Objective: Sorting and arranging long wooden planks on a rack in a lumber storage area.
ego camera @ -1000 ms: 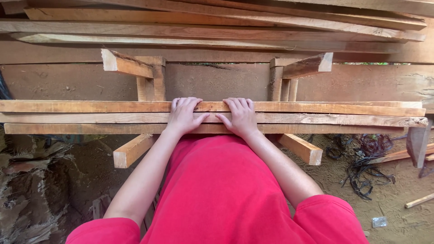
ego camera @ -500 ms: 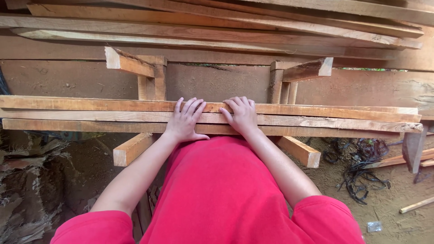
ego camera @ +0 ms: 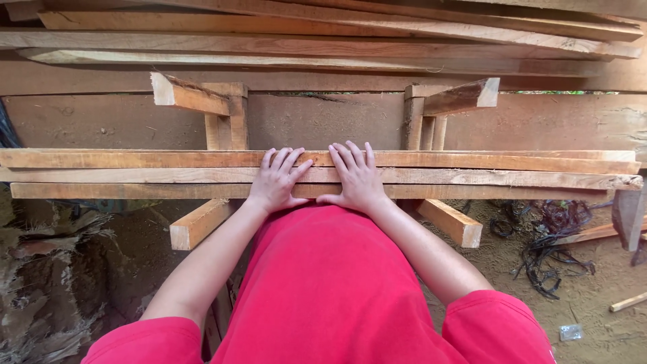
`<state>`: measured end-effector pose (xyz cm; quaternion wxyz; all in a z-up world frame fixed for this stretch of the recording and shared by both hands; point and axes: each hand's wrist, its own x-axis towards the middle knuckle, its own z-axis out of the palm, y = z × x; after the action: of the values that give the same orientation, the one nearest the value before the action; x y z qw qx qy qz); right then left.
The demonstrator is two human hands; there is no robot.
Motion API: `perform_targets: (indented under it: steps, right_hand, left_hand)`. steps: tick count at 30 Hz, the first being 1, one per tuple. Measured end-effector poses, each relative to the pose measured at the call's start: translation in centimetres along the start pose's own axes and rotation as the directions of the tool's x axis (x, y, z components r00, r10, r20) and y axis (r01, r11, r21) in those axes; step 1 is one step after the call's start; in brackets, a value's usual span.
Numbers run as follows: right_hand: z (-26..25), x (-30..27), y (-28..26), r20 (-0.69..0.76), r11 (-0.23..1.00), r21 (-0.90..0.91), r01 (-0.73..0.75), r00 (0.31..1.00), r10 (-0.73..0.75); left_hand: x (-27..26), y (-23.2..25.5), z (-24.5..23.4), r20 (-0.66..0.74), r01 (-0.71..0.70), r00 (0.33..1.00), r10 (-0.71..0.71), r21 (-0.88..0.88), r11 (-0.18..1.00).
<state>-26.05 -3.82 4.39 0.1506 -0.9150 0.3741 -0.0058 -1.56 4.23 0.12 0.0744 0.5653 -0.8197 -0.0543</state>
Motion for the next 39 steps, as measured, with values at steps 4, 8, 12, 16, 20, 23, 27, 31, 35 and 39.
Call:
perform_targets:
  steps: [4, 8, 12, 16, 20, 23, 27, 31, 35, 39]
  right_hand:
    - [0.2, 0.2, -0.5, 0.151, 0.996, -0.093, -0.006, 0.988, 0.020]
    - [1.5, 0.1, -0.3, 0.138, 0.994, -0.108, -0.026, 0.990, 0.040]
    - [2.3, 0.0, 0.1, 0.090, 0.997, -0.079, -0.009, 0.996, 0.016]
    - [2.1, -0.3, 0.0, 0.073, 0.997, -0.079, -0.013, 0.997, 0.019]
    - [2.7, -0.9, -0.5, 0.058, 0.995, -0.096, -0.022, 0.998, 0.027]
    - [3.5, -1.3, -0.2, 0.051, 0.994, -0.105, -0.015, 0.999, 0.021]
    - [3.5, -1.1, -0.4, 0.014, 0.995, -0.097, -0.029, 0.999, 0.030]
    - [3.8, -1.2, -0.3, -0.010, 0.997, -0.076, -0.033, 0.999, 0.032]
    - [3.3, -0.9, -0.3, -0.029, 0.997, -0.066, -0.029, 0.999, 0.027]
    - [3.8, -1.7, -0.2, 0.057, 0.992, -0.128, -0.012, 0.998, 0.019]
  left_hand:
    - [0.0, 0.0, 0.2, 0.011, 0.023, 1.000, -0.023, -0.042, 0.999]
    - [0.1, 0.4, -1.0, 0.011, 0.058, 0.998, -0.058, -0.117, 0.991]
    - [-1.1, 0.8, -2.5, -0.160, 0.134, 0.954, -0.254, -0.531, 0.837]
    - [-4.3, 2.8, -3.2, -0.038, 0.328, 0.875, -0.483, -0.688, 0.647]
    - [-4.4, 3.5, -4.6, 0.535, 0.702, 0.528, -0.660, -0.712, -0.015]
    - [-2.7, 3.5, -7.0, 0.783, 0.699, 0.353, -0.512, -0.584, -0.412]
    - [-3.8, 3.0, -6.5, 0.902, 0.748, 0.239, -0.359, -0.407, -0.525]
    - [-2.6, 3.8, -8.2, 0.919, 0.632, 0.218, -0.329, -0.390, -0.670]
    - [-3.1, 3.2, -7.2, 0.940, 0.401, 0.205, -0.273, -0.336, -0.852]
    - [-3.7, 2.4, -5.1, 0.906, 0.082, 0.207, -0.369, -0.392, -0.916]
